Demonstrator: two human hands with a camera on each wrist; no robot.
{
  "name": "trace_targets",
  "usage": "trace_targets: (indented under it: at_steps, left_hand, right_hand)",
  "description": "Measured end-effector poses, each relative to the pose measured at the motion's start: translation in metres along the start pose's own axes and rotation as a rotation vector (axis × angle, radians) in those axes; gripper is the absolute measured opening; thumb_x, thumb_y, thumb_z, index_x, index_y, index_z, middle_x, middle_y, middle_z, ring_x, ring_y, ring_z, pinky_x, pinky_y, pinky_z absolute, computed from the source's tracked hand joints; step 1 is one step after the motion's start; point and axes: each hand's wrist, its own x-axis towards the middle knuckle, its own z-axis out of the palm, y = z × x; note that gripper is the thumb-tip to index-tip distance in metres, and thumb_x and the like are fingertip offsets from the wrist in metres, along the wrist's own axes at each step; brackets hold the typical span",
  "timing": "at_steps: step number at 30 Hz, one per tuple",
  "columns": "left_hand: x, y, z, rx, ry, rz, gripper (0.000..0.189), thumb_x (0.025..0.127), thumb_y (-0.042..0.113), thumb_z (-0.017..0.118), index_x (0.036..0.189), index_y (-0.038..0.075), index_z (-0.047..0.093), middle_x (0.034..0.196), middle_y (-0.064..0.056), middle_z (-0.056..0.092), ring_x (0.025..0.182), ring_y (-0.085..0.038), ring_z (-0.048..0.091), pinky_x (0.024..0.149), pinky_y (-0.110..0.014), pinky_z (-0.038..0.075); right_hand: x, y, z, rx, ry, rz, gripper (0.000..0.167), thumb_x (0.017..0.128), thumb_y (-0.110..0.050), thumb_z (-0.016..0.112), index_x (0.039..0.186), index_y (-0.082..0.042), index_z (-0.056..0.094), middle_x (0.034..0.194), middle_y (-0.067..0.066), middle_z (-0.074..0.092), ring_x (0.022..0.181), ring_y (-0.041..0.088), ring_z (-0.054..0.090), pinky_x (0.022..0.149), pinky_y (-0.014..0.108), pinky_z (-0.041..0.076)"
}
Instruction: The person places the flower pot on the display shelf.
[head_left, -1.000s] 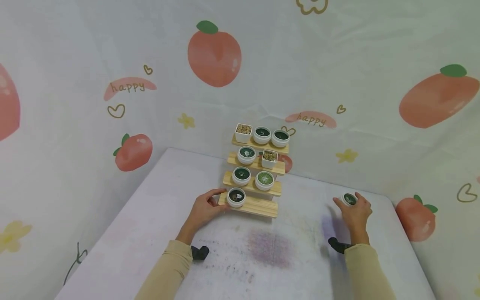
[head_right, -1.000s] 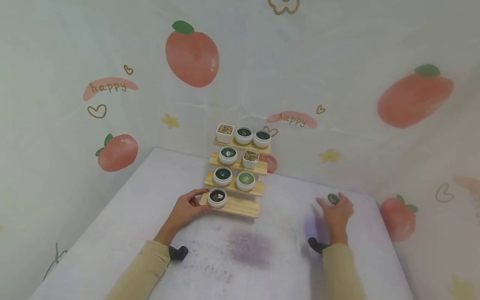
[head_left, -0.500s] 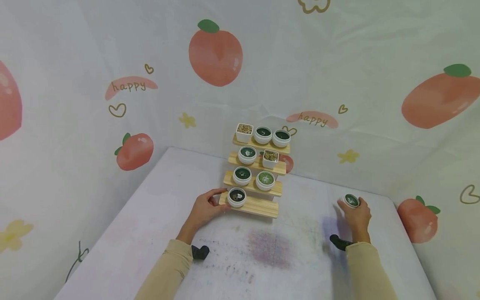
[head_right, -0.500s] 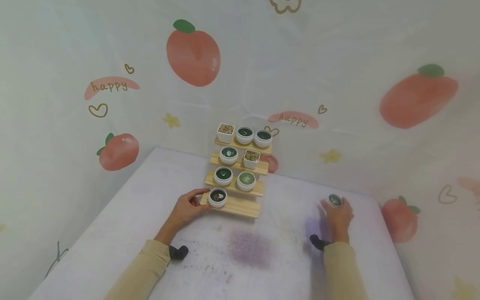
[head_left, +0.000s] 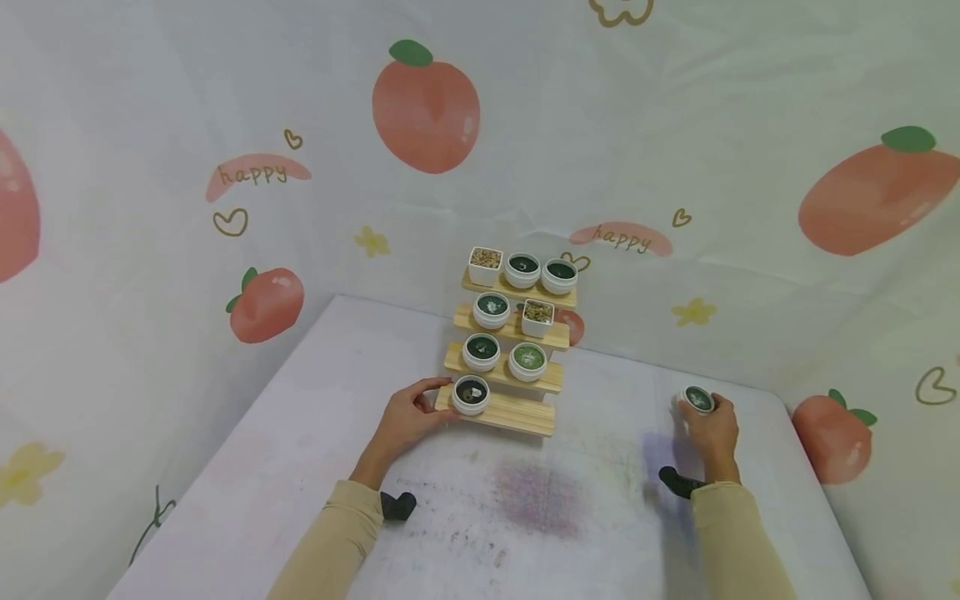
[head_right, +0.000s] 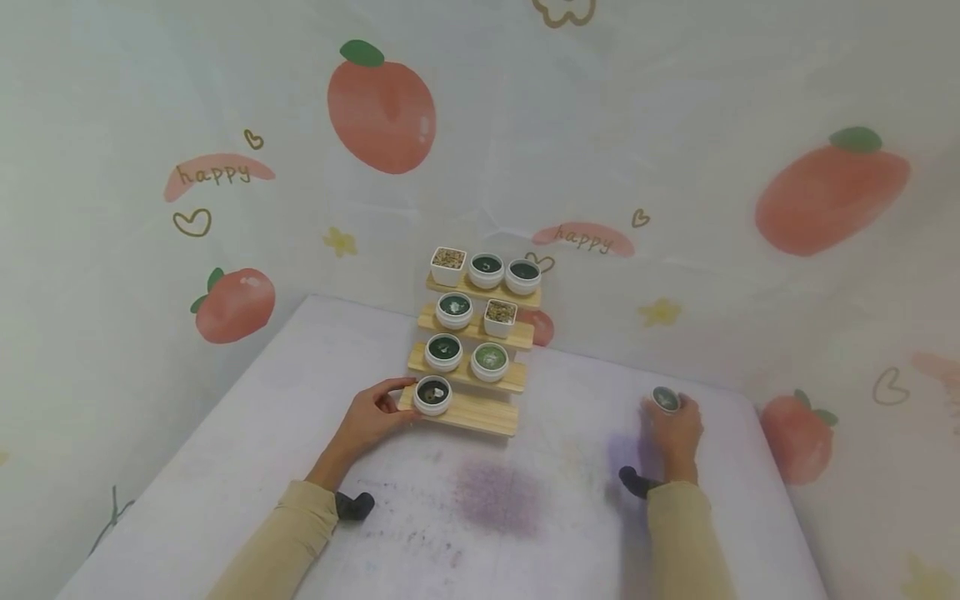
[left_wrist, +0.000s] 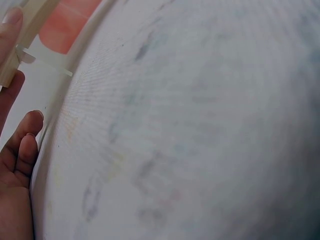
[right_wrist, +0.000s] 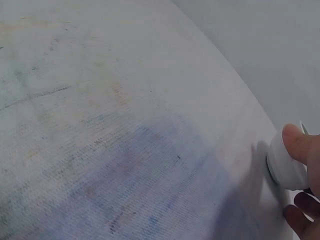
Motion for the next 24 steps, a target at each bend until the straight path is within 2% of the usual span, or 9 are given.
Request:
trace_targets:
  at_steps: [6, 12, 14, 15, 19, 21, 24]
  left_hand:
    - [0.001, 0.000, -0.001, 0.007, -0.009, -0.003, 0.059, 0.072, 0.041, 0.093, 0.126, 0.039, 0.070, 0.070, -0.001, 0.058, 0.062, -0.013, 0.052, 0.057, -0.025, 0.043]
    - [0.001, 0.001, -0.001, 0.009, -0.014, 0.000, 0.058, 0.072, 0.039, 0.093, 0.126, 0.039, 0.069, 0.069, -0.001, 0.058, 0.062, -0.013, 0.052, 0.057, -0.024, 0.043]
    - [0.000, 0.001, -0.001, 0.007, -0.015, -0.003, 0.058, 0.073, 0.039, 0.093, 0.126, 0.039, 0.069, 0.070, -0.001, 0.058, 0.063, -0.014, 0.052, 0.057, -0.024, 0.043]
    - [0.000, 0.001, -0.001, 0.005, -0.015, -0.005, 0.058, 0.073, 0.039, 0.093, 0.126, 0.039, 0.069, 0.070, -0.001, 0.058, 0.063, -0.014, 0.052, 0.057, -0.025, 0.043]
    - [0.000, 0.001, -0.001, 0.005, -0.014, -0.011, 0.059, 0.072, 0.039, 0.093, 0.126, 0.039, 0.069, 0.071, -0.001, 0.058, 0.063, -0.014, 0.052, 0.057, -0.025, 0.043]
    - [0.000, 0.002, -0.001, 0.005, -0.013, -0.013, 0.058, 0.072, 0.039, 0.093, 0.126, 0.039, 0.069, 0.071, -0.001, 0.058, 0.063, -0.014, 0.052, 0.057, -0.025, 0.043]
    - [0.000, 0.002, -0.001, 0.005, -0.010, -0.015, 0.058, 0.072, 0.039, 0.093, 0.125, 0.040, 0.069, 0.071, -0.001, 0.058, 0.063, -0.014, 0.052, 0.057, -0.025, 0.043]
  right_hand:
    - [-0.001, 0.001, 0.009, 0.050, 0.014, -0.072, 0.076, 0.098, -0.026, 0.065, 0.154, 0.011, 0.027, 0.149, 0.038, 0.041, 0.139, 0.050, 0.041, 0.118, 0.057, 0.031]
    - [-0.010, -0.012, 0.016, 0.066, 0.033, -0.152, 0.074, 0.096, -0.021, 0.069, 0.152, 0.009, 0.032, 0.145, 0.036, 0.044, 0.133, 0.049, 0.045, 0.107, 0.055, 0.038]
    - [-0.015, -0.019, 0.017, 0.077, 0.028, -0.171, 0.073, 0.096, -0.021, 0.070, 0.152, 0.008, 0.033, 0.146, 0.034, 0.045, 0.132, 0.047, 0.047, 0.101, 0.047, 0.042]
    - [-0.018, -0.022, 0.017, 0.081, 0.025, -0.180, 0.073, 0.096, -0.021, 0.070, 0.153, 0.007, 0.033, 0.147, 0.032, 0.045, 0.131, 0.046, 0.048, 0.097, 0.038, 0.044]
    - [-0.030, -0.036, 0.017, 0.107, 0.006, -0.222, 0.071, 0.096, -0.020, 0.070, 0.153, 0.005, 0.035, 0.150, 0.029, 0.044, 0.129, 0.042, 0.049, 0.079, 0.010, 0.035]
    - [-0.035, -0.041, 0.016, 0.116, -0.009, -0.236, 0.071, 0.097, -0.020, 0.070, 0.154, 0.003, 0.034, 0.152, 0.028, 0.043, 0.130, 0.042, 0.049, 0.073, 0.002, 0.031]
    - [-0.040, -0.050, 0.016, 0.131, -0.038, -0.250, 0.072, 0.097, -0.022, 0.070, 0.155, 0.001, 0.033, 0.154, 0.025, 0.043, 0.131, 0.040, 0.050, 0.070, 0.000, 0.033]
